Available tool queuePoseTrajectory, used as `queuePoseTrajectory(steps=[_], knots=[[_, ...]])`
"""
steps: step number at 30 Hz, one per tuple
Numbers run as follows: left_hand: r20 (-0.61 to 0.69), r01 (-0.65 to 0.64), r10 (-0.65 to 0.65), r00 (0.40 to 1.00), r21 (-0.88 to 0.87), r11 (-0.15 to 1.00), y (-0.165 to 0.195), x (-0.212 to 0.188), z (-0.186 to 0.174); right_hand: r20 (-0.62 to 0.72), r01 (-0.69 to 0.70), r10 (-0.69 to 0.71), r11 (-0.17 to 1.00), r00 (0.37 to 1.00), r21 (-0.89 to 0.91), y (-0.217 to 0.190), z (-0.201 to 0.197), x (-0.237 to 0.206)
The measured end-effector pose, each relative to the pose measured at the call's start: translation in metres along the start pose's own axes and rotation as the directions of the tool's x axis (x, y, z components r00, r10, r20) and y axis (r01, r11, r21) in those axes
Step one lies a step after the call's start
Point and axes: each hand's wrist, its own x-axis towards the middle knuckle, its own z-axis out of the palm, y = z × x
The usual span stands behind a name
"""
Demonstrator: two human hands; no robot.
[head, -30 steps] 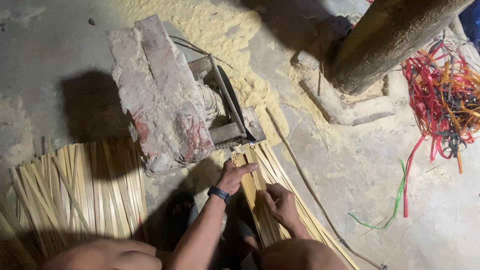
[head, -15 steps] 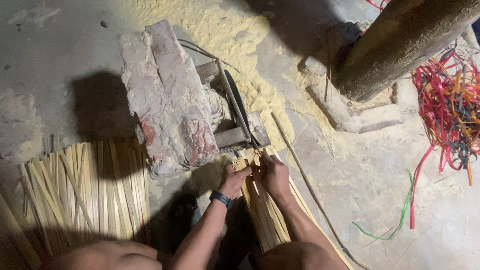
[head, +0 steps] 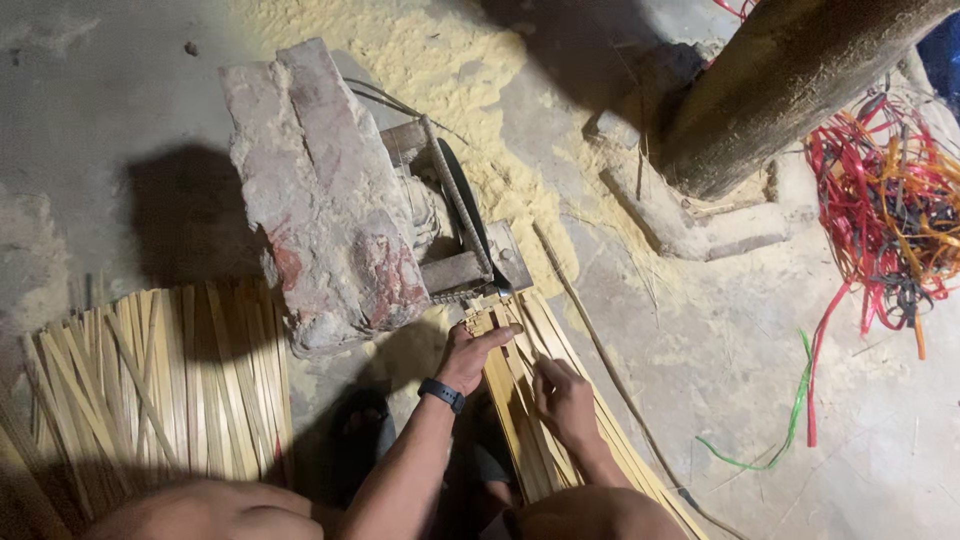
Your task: The person sits on the floor and pulls bamboo strips one at a time through a fixed blade mounted under a stone weight, drawing each strip by hand to shave it into thinner slats. Finished slats are set aside in a growing pile beside them.
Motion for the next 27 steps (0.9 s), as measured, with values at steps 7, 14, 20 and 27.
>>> queuePoseTrajectory(steps=[7, 14, 20, 27], knots=[[-0.025, 0.035, -0.032, 0.999, 0.131, 0.991, -0.017, 0.022, -0.023, 0.000, 0.062, -0.063, 0.995, 0.998, -0.083, -0.009, 0.030, 0.070], [-0.129, 0.061, -0.059, 0.990, 0.014, 0.998, -0.014, 0.017, -0.022, -0.096, 0.216, -0.246, 0.945, 0.965, -0.247, -0.014, 0.004, 0.042], [0.039, 0.072, -0.070, 0.997, -0.066, 0.995, -0.012, 0.012, -0.016, 0.006, 0.076, -0.075, 0.989, 0.997, -0.129, 0.007, 0.009, -0.013], [0.049, -0.060, 0.051, 0.997, 0.205, 0.977, -0.019, 0.019, -0.031, -0.141, 0.238, -0.242, 0.970, 0.960, -0.044, 0.004, 0.027, 0.050]])
